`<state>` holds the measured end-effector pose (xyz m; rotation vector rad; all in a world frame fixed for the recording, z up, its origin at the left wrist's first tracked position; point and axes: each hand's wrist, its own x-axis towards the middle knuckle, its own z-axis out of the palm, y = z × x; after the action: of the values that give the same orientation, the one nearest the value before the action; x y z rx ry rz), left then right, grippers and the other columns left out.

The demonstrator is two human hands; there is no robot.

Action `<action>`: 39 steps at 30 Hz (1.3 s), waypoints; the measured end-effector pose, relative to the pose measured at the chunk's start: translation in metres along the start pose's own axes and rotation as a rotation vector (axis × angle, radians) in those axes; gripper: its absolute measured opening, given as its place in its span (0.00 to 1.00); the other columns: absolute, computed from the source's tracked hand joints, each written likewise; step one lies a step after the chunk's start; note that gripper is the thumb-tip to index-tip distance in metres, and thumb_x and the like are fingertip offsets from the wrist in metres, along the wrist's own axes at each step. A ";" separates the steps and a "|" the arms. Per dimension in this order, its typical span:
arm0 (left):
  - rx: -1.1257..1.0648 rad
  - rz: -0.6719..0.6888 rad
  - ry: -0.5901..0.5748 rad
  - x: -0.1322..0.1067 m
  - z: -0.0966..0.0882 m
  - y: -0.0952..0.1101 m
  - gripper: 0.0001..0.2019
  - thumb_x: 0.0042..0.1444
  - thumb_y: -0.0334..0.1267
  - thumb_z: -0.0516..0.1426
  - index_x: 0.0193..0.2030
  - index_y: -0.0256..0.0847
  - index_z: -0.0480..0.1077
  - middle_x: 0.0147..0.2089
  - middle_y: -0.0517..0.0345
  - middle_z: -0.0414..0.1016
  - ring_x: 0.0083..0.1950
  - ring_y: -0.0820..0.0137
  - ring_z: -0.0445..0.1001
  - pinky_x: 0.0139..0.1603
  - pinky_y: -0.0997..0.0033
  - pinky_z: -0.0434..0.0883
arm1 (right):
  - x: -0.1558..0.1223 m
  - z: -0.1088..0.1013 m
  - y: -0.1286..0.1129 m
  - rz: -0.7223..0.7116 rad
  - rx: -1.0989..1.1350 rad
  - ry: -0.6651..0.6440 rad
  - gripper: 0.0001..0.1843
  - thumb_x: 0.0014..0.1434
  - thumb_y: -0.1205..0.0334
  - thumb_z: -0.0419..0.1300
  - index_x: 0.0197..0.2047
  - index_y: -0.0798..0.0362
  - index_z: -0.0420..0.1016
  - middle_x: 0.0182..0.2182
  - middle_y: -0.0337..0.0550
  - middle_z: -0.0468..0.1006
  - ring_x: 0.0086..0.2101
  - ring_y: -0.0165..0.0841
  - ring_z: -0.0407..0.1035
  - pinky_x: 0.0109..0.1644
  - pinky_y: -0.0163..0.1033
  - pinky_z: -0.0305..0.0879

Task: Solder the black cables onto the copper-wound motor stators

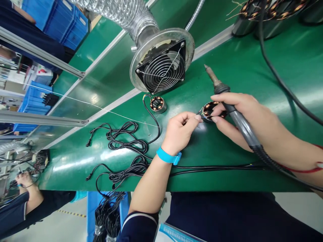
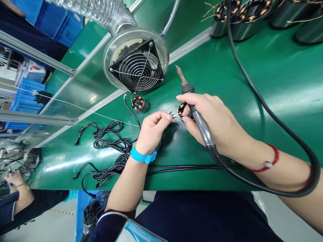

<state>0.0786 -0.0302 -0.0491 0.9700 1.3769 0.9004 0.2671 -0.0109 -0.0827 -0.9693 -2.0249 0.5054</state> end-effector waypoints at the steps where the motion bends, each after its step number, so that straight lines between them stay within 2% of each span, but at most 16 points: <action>1: -0.009 -0.002 -0.006 0.000 -0.001 0.000 0.10 0.60 0.35 0.65 0.28 0.38 0.75 0.24 0.66 0.67 0.28 0.77 0.61 0.33 0.73 0.60 | 0.000 0.001 0.002 0.002 0.004 -0.003 0.22 0.69 0.62 0.57 0.65 0.46 0.67 0.39 0.40 0.81 0.41 0.42 0.78 0.49 0.49 0.71; 5: -0.054 -0.008 -0.036 -0.002 -0.002 0.001 0.11 0.59 0.35 0.66 0.27 0.39 0.72 0.24 0.67 0.64 0.28 0.78 0.60 0.33 0.74 0.60 | 0.000 0.000 0.005 -0.051 -0.018 -0.018 0.22 0.69 0.64 0.57 0.65 0.45 0.67 0.38 0.39 0.81 0.40 0.41 0.77 0.48 0.48 0.70; 13: -0.065 0.011 0.024 0.003 0.010 -0.002 0.04 0.53 0.33 0.68 0.30 0.39 0.78 0.29 0.64 0.75 0.32 0.75 0.68 0.39 0.73 0.66 | 0.003 0.001 0.004 -0.128 -0.072 0.031 0.19 0.71 0.67 0.55 0.63 0.50 0.66 0.37 0.40 0.80 0.38 0.40 0.75 0.48 0.46 0.69; 16: -0.091 0.003 0.018 0.003 0.009 0.003 0.04 0.53 0.31 0.68 0.31 0.39 0.77 0.29 0.64 0.75 0.32 0.76 0.69 0.38 0.75 0.67 | 0.004 -0.002 0.006 -0.134 -0.055 0.029 0.24 0.70 0.67 0.57 0.67 0.48 0.64 0.39 0.40 0.80 0.40 0.40 0.76 0.49 0.46 0.69; 19: -0.100 -0.074 0.029 0.001 0.002 0.010 0.07 0.58 0.31 0.64 0.29 0.38 0.74 0.24 0.66 0.69 0.26 0.79 0.62 0.30 0.77 0.61 | 0.005 -0.002 0.007 -0.120 -0.044 0.023 0.30 0.68 0.66 0.58 0.71 0.48 0.59 0.46 0.43 0.82 0.45 0.43 0.77 0.50 0.48 0.69; 22: -0.111 -0.142 0.068 0.001 -0.003 0.013 0.11 0.59 0.29 0.61 0.25 0.38 0.71 0.21 0.67 0.64 0.22 0.81 0.56 0.25 0.78 0.53 | 0.007 0.001 0.009 -0.139 -0.022 -0.028 0.29 0.69 0.64 0.58 0.71 0.48 0.60 0.51 0.47 0.81 0.48 0.45 0.76 0.51 0.51 0.71; 27: -0.189 -0.141 0.099 0.002 -0.005 0.012 0.09 0.51 0.26 0.65 0.23 0.37 0.72 0.20 0.67 0.64 0.22 0.82 0.55 0.25 0.78 0.52 | 0.006 0.005 0.010 -0.165 0.002 -0.063 0.25 0.69 0.63 0.58 0.68 0.46 0.64 0.46 0.44 0.81 0.43 0.44 0.75 0.49 0.51 0.71; 33: -0.200 -0.163 0.055 0.005 -0.001 0.011 0.11 0.46 0.31 0.72 0.23 0.38 0.75 0.21 0.65 0.70 0.26 0.78 0.67 0.34 0.75 0.67 | 0.001 0.000 0.007 -0.166 -0.015 -0.066 0.28 0.70 0.62 0.58 0.70 0.46 0.60 0.48 0.45 0.82 0.45 0.44 0.76 0.51 0.51 0.71; 36: -0.174 -0.149 0.041 0.005 0.004 0.011 0.12 0.47 0.36 0.74 0.25 0.38 0.76 0.24 0.64 0.73 0.29 0.77 0.69 0.36 0.74 0.68 | 0.000 0.000 0.007 -0.144 -0.038 -0.074 0.28 0.69 0.60 0.59 0.69 0.47 0.62 0.50 0.47 0.81 0.46 0.45 0.76 0.50 0.51 0.72; 39: -0.136 -0.119 -0.004 0.003 0.001 0.008 0.14 0.54 0.41 0.71 0.26 0.39 0.74 0.22 0.65 0.68 0.26 0.78 0.64 0.32 0.75 0.64 | 0.001 0.002 0.004 -0.140 -0.066 -0.084 0.23 0.70 0.57 0.57 0.66 0.49 0.66 0.49 0.48 0.82 0.45 0.46 0.75 0.48 0.52 0.72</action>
<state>0.0803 -0.0241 -0.0425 0.7780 1.3373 0.8903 0.2672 -0.0072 -0.0858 -0.8507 -2.1786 0.4117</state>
